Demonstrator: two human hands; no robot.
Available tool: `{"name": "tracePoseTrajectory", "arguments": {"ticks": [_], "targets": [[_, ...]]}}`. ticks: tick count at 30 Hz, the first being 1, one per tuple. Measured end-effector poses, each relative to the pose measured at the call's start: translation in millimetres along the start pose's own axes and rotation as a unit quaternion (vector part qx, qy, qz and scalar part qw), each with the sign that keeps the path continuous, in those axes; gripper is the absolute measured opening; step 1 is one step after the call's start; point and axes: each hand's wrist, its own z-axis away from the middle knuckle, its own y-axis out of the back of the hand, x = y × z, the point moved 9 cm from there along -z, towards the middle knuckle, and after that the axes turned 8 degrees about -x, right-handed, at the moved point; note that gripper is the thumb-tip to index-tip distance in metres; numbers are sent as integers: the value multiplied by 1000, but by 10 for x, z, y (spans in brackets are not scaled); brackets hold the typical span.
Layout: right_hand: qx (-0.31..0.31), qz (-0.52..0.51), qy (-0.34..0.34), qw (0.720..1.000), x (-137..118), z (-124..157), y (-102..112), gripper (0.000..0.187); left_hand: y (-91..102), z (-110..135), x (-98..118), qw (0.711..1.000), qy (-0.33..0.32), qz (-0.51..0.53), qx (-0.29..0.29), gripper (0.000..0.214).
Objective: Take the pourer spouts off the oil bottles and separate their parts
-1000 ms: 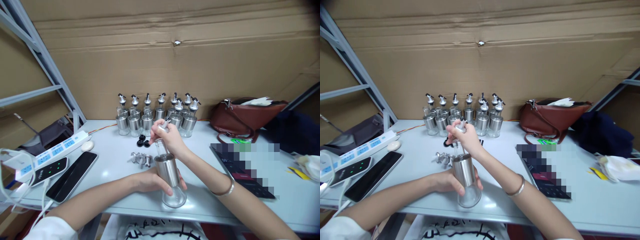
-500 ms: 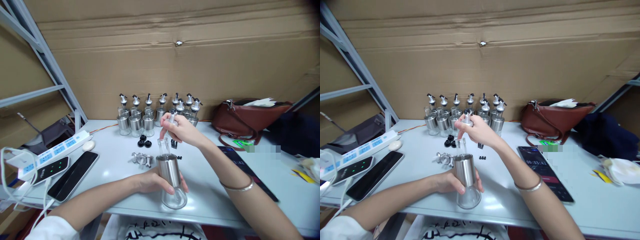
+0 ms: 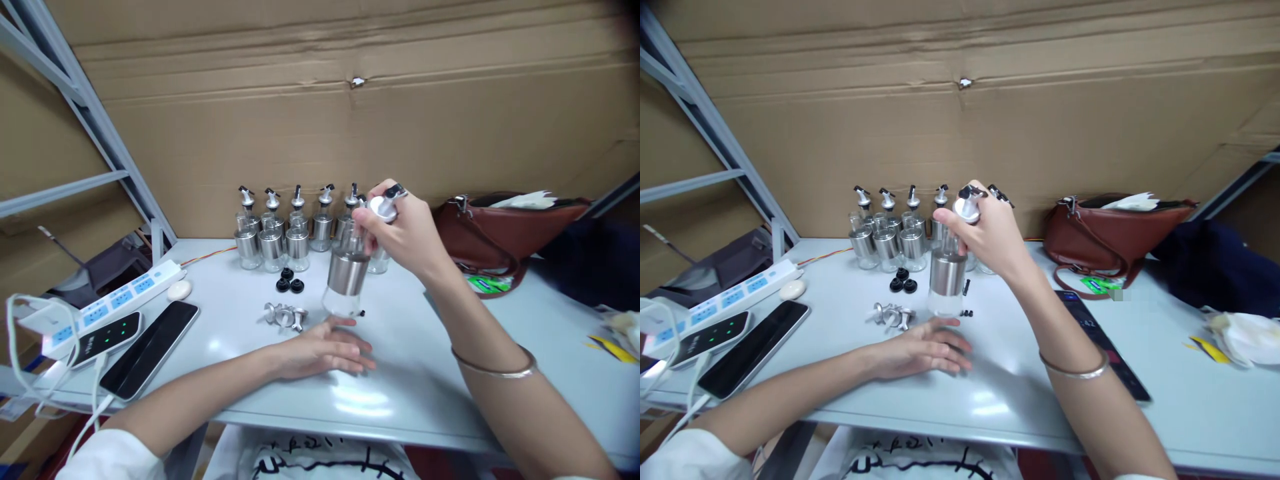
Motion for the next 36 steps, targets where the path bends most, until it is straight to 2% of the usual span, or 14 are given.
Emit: {"name": "tracePoseTrajectory", "arguments": {"ticks": [3, 7, 17, 31, 36], "targets": [[-8, 51, 1, 999, 52, -18, -48, 31, -11, -2, 1, 1000, -1, 9, -3, 51], [-58, 115, 7, 992, 190, -51, -276, 32, -22, -1, 9, 1000, 3, -1, -7, 44], [-108, 277, 35, 954, 411, -41, -539, 31, -16, -11, -7, 1000, 20, -8, -6, 50], [-137, 238, 39, 961, 715, -57, -710, 34, -39, -9, 1, 1000, 19, -4, -21, 46], [-108, 209, 97, 967, 568, -55, -686, 40, -23, -6, -5, 1000, 21, -7, -14, 46]]}}
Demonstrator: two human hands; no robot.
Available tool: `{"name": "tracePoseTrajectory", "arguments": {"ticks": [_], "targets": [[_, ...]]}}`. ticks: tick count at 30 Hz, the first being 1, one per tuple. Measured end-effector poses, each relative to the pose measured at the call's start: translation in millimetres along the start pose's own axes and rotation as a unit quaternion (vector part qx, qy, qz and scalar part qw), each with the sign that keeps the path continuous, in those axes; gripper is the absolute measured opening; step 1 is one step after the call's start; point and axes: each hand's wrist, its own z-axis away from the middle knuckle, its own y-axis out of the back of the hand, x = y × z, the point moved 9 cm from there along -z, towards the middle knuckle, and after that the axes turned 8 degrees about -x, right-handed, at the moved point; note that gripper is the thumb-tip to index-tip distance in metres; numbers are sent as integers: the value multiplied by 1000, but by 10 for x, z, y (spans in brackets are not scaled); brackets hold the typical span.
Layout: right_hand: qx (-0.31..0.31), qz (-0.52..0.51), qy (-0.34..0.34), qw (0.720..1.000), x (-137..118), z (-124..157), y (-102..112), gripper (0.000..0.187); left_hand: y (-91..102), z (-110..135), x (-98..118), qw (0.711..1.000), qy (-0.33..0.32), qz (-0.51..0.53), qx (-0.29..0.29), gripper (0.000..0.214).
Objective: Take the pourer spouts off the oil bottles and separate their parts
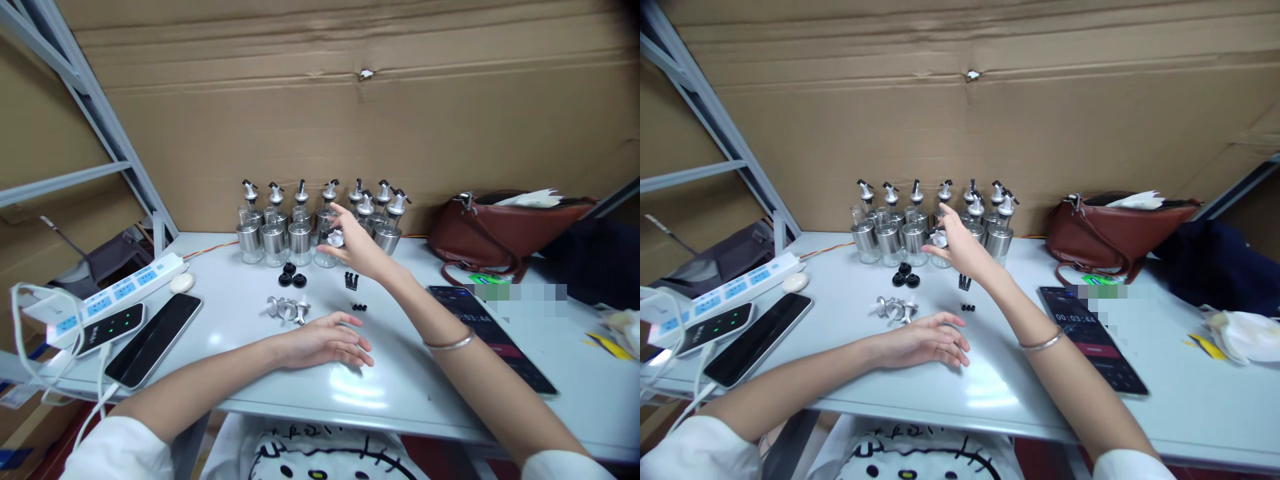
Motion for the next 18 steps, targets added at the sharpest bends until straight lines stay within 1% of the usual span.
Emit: {"name": "tracePoseTrajectory", "arguments": {"ticks": [2, 3, 4, 7, 9, 11, 13, 15, 18], "targets": [[8, 5, 22, 1000, -138, 18, 53, 40, 10, -3, -4, 1000, -1, 3, 2, 46], [-1, 12, 24, 1000, -208, 42, 56, 40, 17, -5, -5, 1000, -2, 5, 5, 47], [-23, 21, 18, 999, -266, 77, 31, 41, 26, -8, -2, 1000, -5, 9, 9, 48], [-133, 72, -39, 988, -334, 286, -172, 45, 70, -17, 35, 999, -27, 16, 37, 47], [-195, 108, -74, 972, -316, 474, -328, 44, 107, -19, 59, 997, -44, 17, 63, 39], [-238, 113, -103, 959, -259, 636, -463, 41, 138, -13, 69, 994, -57, 18, 89, 35], [-262, 91, -110, 954, -225, 730, -555, 39, 154, 1, 75, 991, -70, 16, 110, 35], [-272, 62, -106, 954, -226, 762, -593, 36, 157, 23, 95, 988, -90, 7, 127, 35], [-278, 12, -107, 955, -266, 775, -586, 23, 151, 54, 152, 982, -122, -4, 144, 34]]}}
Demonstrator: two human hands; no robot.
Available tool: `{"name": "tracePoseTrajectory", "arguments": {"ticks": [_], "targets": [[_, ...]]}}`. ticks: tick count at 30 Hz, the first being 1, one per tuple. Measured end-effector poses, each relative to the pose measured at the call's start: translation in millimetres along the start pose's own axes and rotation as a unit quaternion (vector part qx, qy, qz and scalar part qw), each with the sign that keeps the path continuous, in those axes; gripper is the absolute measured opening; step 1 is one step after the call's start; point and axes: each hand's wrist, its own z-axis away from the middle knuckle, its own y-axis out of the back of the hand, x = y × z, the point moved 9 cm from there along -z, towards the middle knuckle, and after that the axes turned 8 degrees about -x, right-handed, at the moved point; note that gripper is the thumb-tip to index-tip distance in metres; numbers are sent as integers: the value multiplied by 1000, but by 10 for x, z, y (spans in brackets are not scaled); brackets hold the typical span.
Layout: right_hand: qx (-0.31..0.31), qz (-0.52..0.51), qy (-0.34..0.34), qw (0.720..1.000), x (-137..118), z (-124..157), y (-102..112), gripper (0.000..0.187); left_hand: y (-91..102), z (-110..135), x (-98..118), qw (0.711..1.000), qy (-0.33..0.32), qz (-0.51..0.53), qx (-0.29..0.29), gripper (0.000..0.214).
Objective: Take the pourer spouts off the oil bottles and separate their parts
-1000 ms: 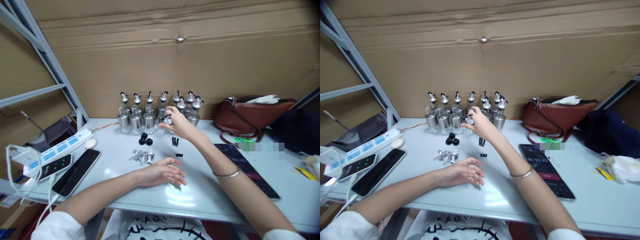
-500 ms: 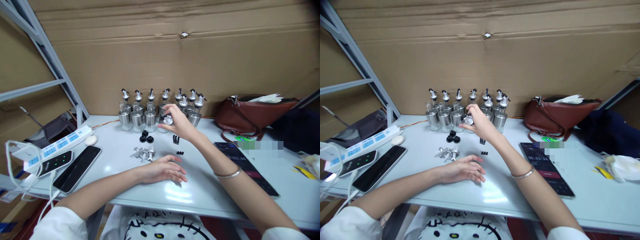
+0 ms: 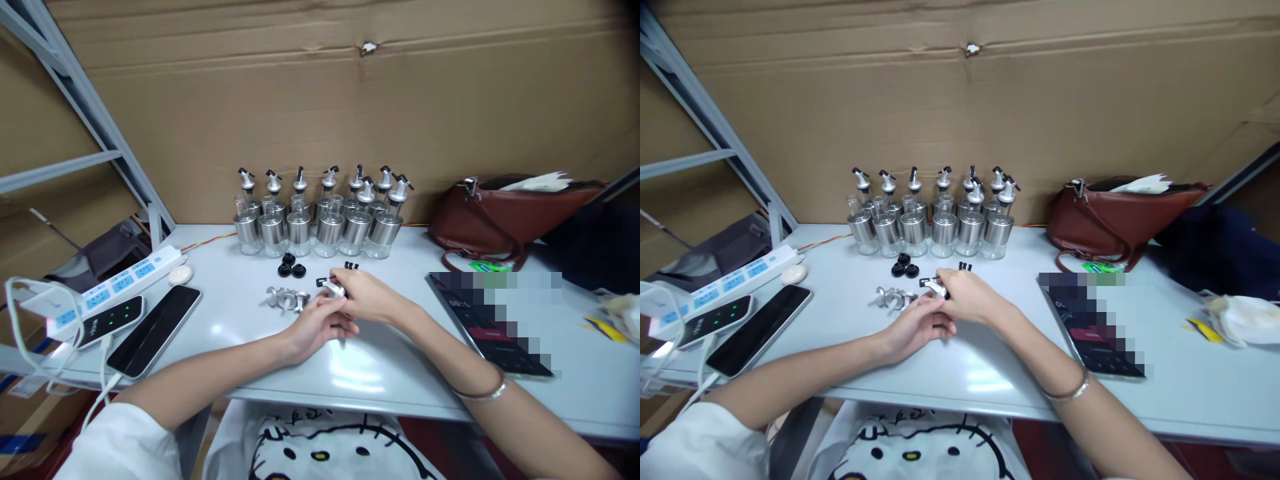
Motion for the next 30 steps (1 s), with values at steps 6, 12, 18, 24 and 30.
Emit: {"name": "tracePoseTrajectory", "arguments": {"ticks": [6, 12, 18, 24, 30], "targets": [[-22, -136, 79, 987, -196, 93, -1, 37, 121, -6, 180, 998, -39, -3, 53, 20], [95, -125, 140, 978, -226, 139, 199, 37, 76, 2, 125, 1000, 14, -22, -5, 47], [163, 20, 210, 964, -402, 206, 240, 33, -37, 10, 147, 983, -9, -171, -62, 43], [222, 64, 251, 940, -538, 294, 227, 40, -38, 37, 222, 963, 6, -268, -39, 16], [237, 31, 240, 941, -524, 325, 258, 38, -163, 73, 214, 958, 17, -266, -103, 19]]}}
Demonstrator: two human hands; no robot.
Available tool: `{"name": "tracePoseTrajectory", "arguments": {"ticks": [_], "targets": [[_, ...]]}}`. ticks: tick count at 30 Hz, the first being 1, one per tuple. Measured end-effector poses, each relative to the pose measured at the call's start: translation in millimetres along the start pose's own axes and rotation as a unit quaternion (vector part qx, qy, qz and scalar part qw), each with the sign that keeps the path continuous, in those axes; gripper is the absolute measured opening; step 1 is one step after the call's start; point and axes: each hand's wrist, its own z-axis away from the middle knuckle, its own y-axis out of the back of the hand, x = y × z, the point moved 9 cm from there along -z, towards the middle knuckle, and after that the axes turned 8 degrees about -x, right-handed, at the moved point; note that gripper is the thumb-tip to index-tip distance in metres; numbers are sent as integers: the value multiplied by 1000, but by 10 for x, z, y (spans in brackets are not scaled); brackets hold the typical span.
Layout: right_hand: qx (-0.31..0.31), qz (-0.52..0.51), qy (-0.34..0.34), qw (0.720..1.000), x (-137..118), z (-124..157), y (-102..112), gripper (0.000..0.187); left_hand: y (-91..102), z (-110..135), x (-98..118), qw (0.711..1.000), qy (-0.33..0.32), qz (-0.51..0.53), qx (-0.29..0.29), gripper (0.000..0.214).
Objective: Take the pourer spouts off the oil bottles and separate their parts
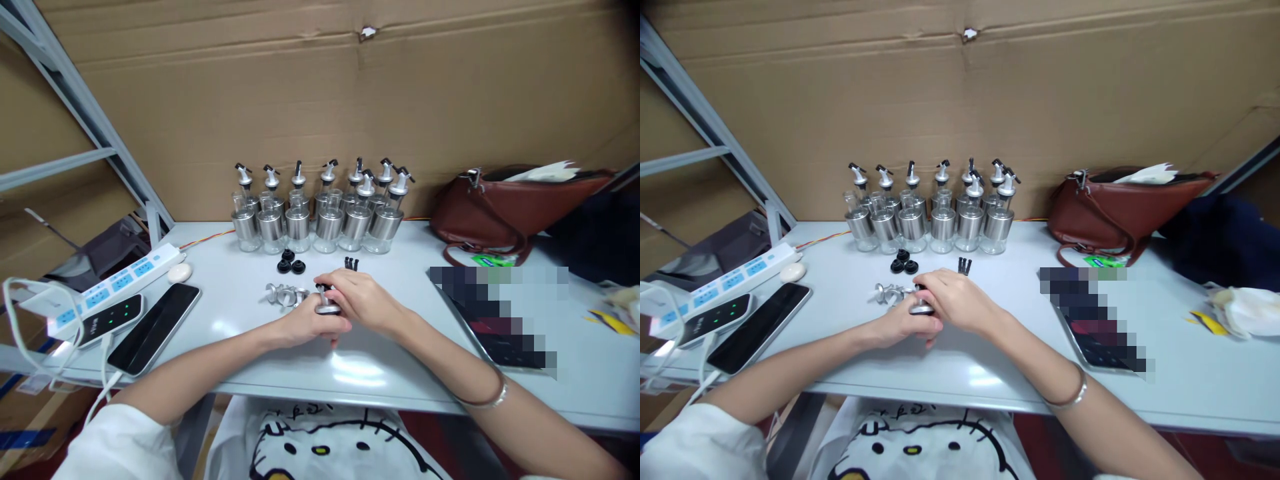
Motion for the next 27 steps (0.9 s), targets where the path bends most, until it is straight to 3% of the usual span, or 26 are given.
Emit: {"name": "tracePoseTrajectory", "arguments": {"ticks": [6, 10, 16, 21, 27], "targets": [[-70, -61, -44, 995, 107, -18, -96, 46, -23, 14, 10, 998, 17, -29, -47, 22], [-74, -21, 8, 997, 77, -13, -90, 63, -67, 42, -45, 989, 54, -89, -109, 17], [-41, 72, 82, 993, -18, 18, -85, 66, -274, 85, -158, 970, 76, 10, -233, 27], [-22, 102, 106, 989, -133, 24, -108, 65, -274, 92, -168, 962, 79, -34, -260, 27], [-5, 149, 111, 983, -177, 58, -157, 67, -242, 94, -205, 962, 108, -57, -244, 20]]}}
